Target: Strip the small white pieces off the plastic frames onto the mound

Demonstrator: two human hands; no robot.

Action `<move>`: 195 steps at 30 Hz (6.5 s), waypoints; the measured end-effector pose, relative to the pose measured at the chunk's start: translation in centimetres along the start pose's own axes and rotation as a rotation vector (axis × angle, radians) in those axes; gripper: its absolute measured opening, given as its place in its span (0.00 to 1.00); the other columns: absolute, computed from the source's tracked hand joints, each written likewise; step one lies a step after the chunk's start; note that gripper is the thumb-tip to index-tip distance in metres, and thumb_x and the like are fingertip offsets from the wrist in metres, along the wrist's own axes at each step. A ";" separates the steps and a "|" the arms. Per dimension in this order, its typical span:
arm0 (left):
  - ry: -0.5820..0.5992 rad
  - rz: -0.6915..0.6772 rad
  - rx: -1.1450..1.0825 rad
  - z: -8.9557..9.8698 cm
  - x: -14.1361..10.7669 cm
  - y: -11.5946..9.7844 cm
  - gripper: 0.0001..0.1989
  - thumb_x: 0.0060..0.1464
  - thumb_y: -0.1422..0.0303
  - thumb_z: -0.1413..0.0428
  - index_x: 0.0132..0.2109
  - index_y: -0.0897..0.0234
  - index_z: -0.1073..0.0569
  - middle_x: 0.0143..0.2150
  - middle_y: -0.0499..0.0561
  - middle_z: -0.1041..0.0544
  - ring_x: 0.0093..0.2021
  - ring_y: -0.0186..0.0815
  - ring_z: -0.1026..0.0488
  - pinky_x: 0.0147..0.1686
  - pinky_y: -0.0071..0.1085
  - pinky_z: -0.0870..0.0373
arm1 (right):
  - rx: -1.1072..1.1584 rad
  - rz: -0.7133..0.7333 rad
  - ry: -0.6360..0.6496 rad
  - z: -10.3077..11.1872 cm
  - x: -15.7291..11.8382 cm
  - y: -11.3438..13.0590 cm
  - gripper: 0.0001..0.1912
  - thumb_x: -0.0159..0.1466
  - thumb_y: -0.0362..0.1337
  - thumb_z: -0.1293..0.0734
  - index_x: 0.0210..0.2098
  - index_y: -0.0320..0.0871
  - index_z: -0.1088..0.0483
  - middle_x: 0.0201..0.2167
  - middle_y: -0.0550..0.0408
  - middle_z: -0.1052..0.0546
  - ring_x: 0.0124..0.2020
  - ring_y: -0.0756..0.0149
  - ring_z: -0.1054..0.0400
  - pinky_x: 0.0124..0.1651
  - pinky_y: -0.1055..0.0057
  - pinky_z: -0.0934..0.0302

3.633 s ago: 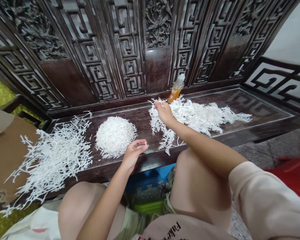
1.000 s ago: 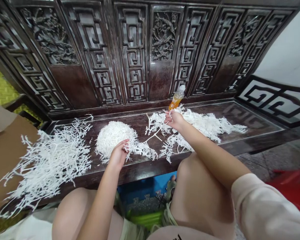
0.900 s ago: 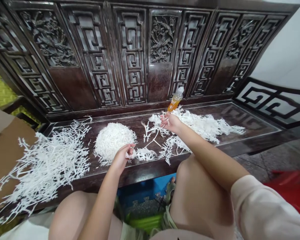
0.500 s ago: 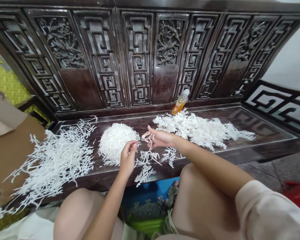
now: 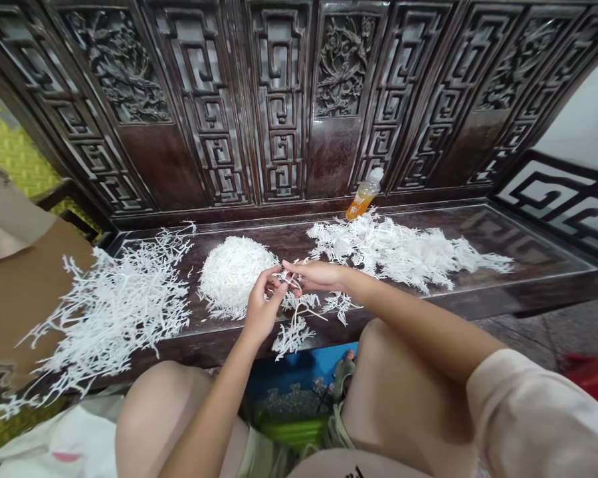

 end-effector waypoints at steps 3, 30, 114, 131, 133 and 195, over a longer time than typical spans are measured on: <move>-0.029 -0.059 0.114 -0.1 -0.1 -0.6 0.13 0.49 0.63 0.50 0.42 0.62 0.33 0.29 0.47 0.35 0.32 0.31 0.37 0.36 0.28 0.40 | -0.013 0.032 0.011 0.2 0.3 -0.1 0.20 0.54 0.52 0.40 0.26 0.38 0.36 0.23 0.57 0.34 0.20 0.77 0.43 0.29 0.72 0.45; 0.045 -0.217 0.454 -1.0 -0.5 -1.2 0.06 0.51 0.65 0.53 0.34 0.63 0.37 0.26 0.47 0.34 0.29 0.31 0.37 0.32 0.28 0.42 | -0.070 -0.045 -0.113 1.3 -0.1 0.1 0.11 0.50 0.40 0.33 0.24 0.37 0.36 0.18 0.62 0.38 0.19 0.80 0.50 0.21 0.79 0.56; -0.230 -0.222 0.916 -1.0 -1.3 -0.1 0.10 0.51 0.64 0.52 0.35 0.62 0.28 0.33 0.53 0.32 0.37 0.39 0.38 0.35 0.33 0.44 | -0.017 -0.171 -0.166 1.1 1.2 -2.8 0.14 0.61 0.42 0.44 0.32 0.38 0.34 0.29 0.53 0.30 0.25 0.73 0.37 0.33 0.71 0.39; -0.428 -0.223 0.683 0.1 -2.1 -0.8 0.11 0.53 0.66 0.55 0.31 0.64 0.31 0.32 0.52 0.32 0.36 0.36 0.39 0.39 0.34 0.45 | -0.822 0.204 -0.348 0.2 1.4 0.4 0.20 0.63 0.43 0.50 0.21 0.39 0.39 0.18 0.56 0.32 0.21 0.73 0.40 0.31 0.75 0.46; -0.462 -0.238 0.675 0.2 -2.6 -0.9 0.11 0.53 0.66 0.56 0.31 0.64 0.31 0.32 0.52 0.33 0.36 0.37 0.39 0.39 0.35 0.45 | -0.875 0.215 -0.391 0.1 1.3 0.7 0.20 0.62 0.44 0.49 0.20 0.40 0.41 0.17 0.57 0.34 0.21 0.73 0.42 0.30 0.75 0.49; -0.511 0.104 0.430 7.5 2.8 5.9 0.13 0.48 0.62 0.52 0.40 0.63 0.33 0.38 0.52 0.28 0.36 0.33 0.30 0.38 0.30 0.35 | -0.430 0.256 -0.947 12.3 -1.8 1.5 0.21 0.60 0.49 0.46 0.18 0.40 0.40 0.14 0.58 0.36 0.17 0.75 0.42 0.25 0.76 0.47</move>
Point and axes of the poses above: each hand's wrist, its own x-axis towards the middle knuckle, its own z-axis out of the back of the hand, y = z × x, the point moved 6 cm from there along x, towards the middle knuckle
